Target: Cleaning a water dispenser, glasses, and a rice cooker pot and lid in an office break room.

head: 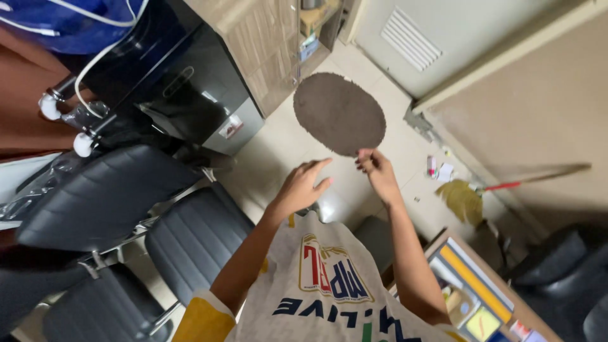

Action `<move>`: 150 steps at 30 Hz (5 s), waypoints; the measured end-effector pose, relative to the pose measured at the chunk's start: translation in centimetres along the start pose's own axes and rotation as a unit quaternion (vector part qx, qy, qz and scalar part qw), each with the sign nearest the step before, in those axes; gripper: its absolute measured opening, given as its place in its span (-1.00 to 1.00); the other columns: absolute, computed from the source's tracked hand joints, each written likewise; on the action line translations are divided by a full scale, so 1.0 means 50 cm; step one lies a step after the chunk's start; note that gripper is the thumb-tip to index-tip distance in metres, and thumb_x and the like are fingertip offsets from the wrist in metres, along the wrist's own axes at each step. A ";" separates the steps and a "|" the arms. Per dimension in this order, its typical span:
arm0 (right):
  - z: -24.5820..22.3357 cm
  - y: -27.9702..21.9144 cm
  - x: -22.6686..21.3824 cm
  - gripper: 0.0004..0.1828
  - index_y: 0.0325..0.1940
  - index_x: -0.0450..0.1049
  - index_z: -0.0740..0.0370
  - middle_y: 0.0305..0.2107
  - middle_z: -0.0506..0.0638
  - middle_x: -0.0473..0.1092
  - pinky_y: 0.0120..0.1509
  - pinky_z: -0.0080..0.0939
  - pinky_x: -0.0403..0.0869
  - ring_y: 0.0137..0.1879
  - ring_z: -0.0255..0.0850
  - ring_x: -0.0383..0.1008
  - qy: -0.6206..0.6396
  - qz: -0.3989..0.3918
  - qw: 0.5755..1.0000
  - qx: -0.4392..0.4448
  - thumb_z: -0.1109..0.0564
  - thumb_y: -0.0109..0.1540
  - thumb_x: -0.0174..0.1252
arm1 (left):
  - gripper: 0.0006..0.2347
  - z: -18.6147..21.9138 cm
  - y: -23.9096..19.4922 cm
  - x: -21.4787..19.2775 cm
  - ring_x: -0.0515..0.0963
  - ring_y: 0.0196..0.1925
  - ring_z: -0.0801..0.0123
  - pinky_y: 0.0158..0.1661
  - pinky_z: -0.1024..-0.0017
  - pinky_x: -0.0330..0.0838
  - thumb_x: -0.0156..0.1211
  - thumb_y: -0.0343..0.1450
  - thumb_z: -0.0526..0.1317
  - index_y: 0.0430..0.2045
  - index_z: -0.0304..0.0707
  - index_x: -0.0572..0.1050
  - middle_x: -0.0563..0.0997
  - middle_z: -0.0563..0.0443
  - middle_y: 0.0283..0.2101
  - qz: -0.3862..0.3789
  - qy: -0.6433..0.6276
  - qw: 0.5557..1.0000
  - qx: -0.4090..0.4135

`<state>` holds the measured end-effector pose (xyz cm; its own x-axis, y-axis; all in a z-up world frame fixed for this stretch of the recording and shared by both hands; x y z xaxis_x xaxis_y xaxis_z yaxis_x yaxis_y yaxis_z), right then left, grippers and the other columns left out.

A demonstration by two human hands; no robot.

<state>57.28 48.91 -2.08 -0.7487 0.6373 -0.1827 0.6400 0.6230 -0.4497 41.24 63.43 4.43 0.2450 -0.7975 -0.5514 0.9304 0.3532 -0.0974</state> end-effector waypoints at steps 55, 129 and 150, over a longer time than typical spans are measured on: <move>-0.709 1.139 0.634 -0.22 0.34 0.31 0.24 0.12 0.12 0.47 0.37 -0.02 0.48 0.26 -0.06 0.50 -0.086 -0.321 0.891 -0.309 0.06 0.15 0.55 | -0.30 -0.528 0.677 -0.740 0.57 0.23 -0.08 0.19 0.04 0.49 0.54 0.35 -0.26 0.33 -0.33 0.18 0.49 -0.40 0.21 0.653 -0.007 0.736 -0.182; -0.047 -0.467 0.483 -0.33 0.27 0.36 0.27 -0.05 0.02 0.52 0.16 -0.23 0.53 0.07 -0.26 0.54 0.012 0.063 0.989 -0.133 0.20 0.14 0.48 | -0.43 -0.102 -0.714 -0.105 0.66 0.07 0.15 0.08 0.32 0.53 0.48 0.30 -0.27 0.20 -0.34 0.37 0.62 -0.18 0.02 0.215 -0.197 0.954 -0.068; 0.197 -1.012 0.558 -0.20 0.31 0.35 0.32 0.01 0.03 0.51 0.30 -0.20 0.43 0.16 -0.22 0.49 0.071 0.158 0.984 -0.042 0.08 0.05 0.52 | -0.41 -0.049 -1.011 -0.018 0.63 0.11 0.08 0.11 0.27 0.48 0.51 0.23 -0.31 0.18 -0.28 0.41 0.62 -0.20 0.04 0.029 -0.144 0.988 -0.040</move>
<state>2.33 30.71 6.96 -0.4823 0.8585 -0.1742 0.8532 0.4153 -0.3156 -6.69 47.50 7.81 0.3757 -0.8765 -0.3011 0.8906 0.4313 -0.1444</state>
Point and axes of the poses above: each hand's wrist, its own y-axis towards the middle knuckle, its own x-axis out of the palm, z = x × y, the point moved 7 cm from there along y, towards the middle knuckle
